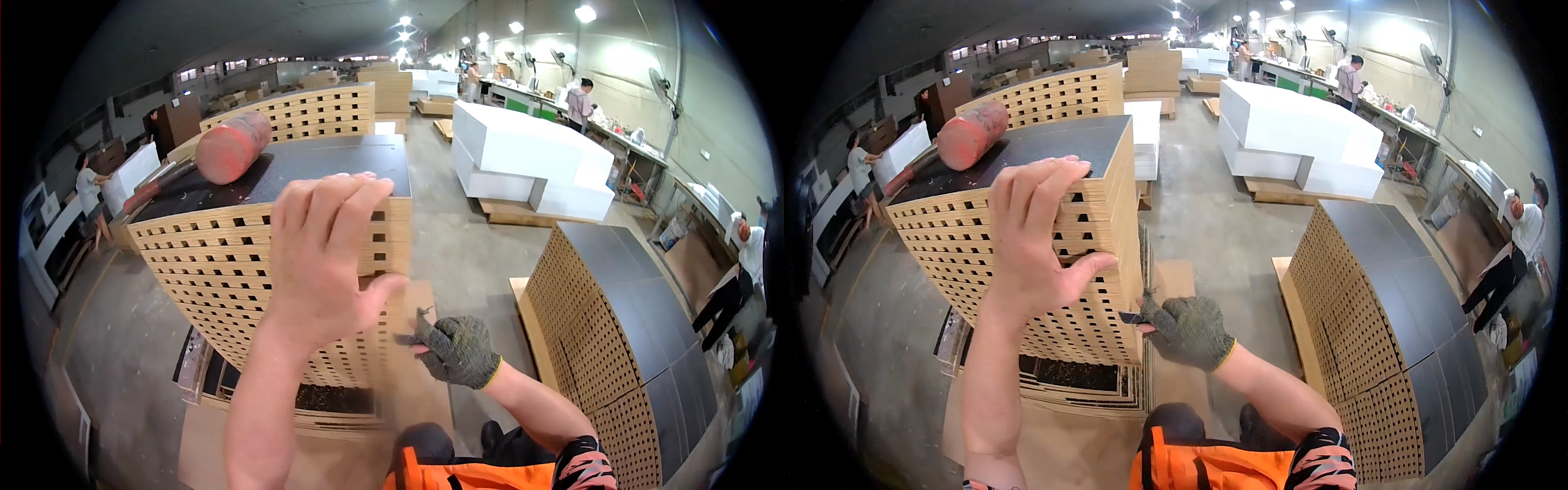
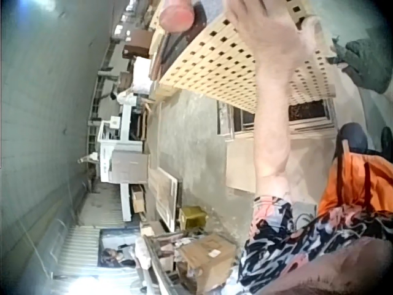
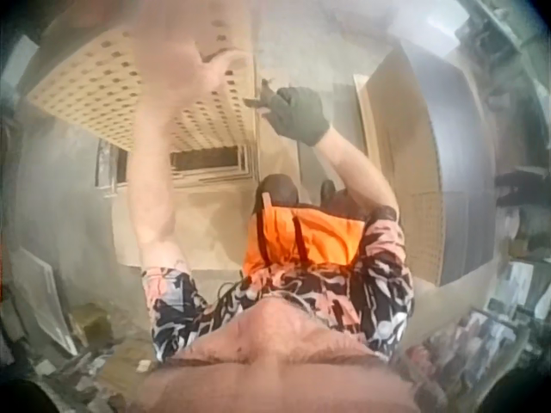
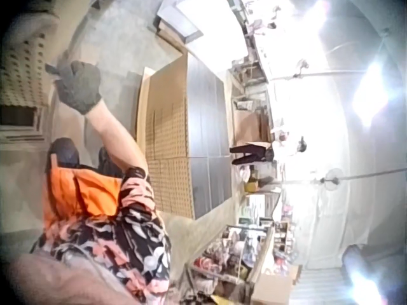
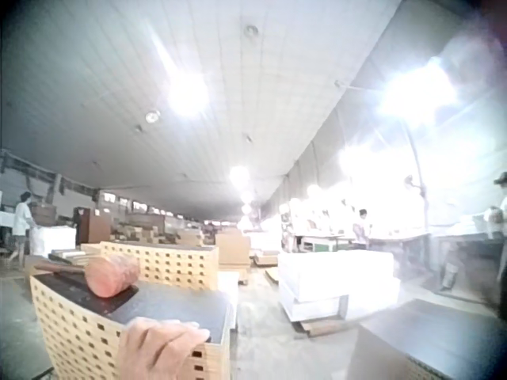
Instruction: The person scrapes the edges and surfaces of perforated wooden blocks using a handheld blade while holding the blocks in place by hand.
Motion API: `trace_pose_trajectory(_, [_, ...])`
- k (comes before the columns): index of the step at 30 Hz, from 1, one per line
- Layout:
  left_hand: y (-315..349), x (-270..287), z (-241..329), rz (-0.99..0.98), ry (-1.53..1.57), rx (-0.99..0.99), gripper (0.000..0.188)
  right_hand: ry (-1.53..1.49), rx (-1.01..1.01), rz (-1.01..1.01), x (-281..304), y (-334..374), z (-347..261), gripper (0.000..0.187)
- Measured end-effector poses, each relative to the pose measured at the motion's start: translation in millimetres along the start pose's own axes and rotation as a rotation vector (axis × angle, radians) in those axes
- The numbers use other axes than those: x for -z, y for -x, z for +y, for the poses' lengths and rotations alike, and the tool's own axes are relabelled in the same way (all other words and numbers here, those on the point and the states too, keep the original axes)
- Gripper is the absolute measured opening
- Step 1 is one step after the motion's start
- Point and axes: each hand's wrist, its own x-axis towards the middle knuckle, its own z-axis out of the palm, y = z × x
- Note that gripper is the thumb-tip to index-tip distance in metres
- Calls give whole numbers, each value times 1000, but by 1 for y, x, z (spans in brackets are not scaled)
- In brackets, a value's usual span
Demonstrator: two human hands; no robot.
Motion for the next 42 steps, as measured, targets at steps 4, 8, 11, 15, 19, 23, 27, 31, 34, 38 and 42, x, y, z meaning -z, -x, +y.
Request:
trace_pose_trajectory(4, [1, -1, -1, -4, -10, -1, 95, 15, 37, -9, 0, -2, 5, 43])
trace_pose_trajectory(8, [2, -1, -1, -1, -18, -1, 94, 36, 91, -18, 2, -5, 9, 46])
trace_pose_trajectory(11, [3, -1, -2, -1, -28, -10, 93, 24, 77, -50, 4, -6, 10, 47])
trace_pose_trajectory(15, [4, -3, -5, 2, -45, -30, 91, 43, 83, -22, 4, -6, 8, 46])
trace_pose_trajectory(19, [5, -4, -7, 7, -66, -46, 89, 66, 103, -32, 6, -11, 7, 44])
trace_pose_trajectory(23, [4, -4, -8, 3, -70, -60, 89, 92, 148, -84, 16, -20, 10, 41])
trace_pose_trajectory(27, [4, -4, -8, 2, -73, -60, 88, 90, 203, 87, 25, -20, 9, 39])
trace_pose_trajectory(31, [4, -4, -8, 5, -63, -54, 88, -80, -155, 462, 19, -2, -5, 43])
trace_pose_trajectory(34, [5, -5, -8, 9, -75, -53, 88, -668, -533, 527, 6, 16, -18, 44])
trace_pose_trajectory(38, [5, -3, -8, -8, -86, -56, 89, -280, -82, 132, -8, 33, -25, 43])
trace_pose_trajectory(42, [5, -3, -9, -11, -99, -49, 88, -210, -97, 6, -18, 40, -27, 45])
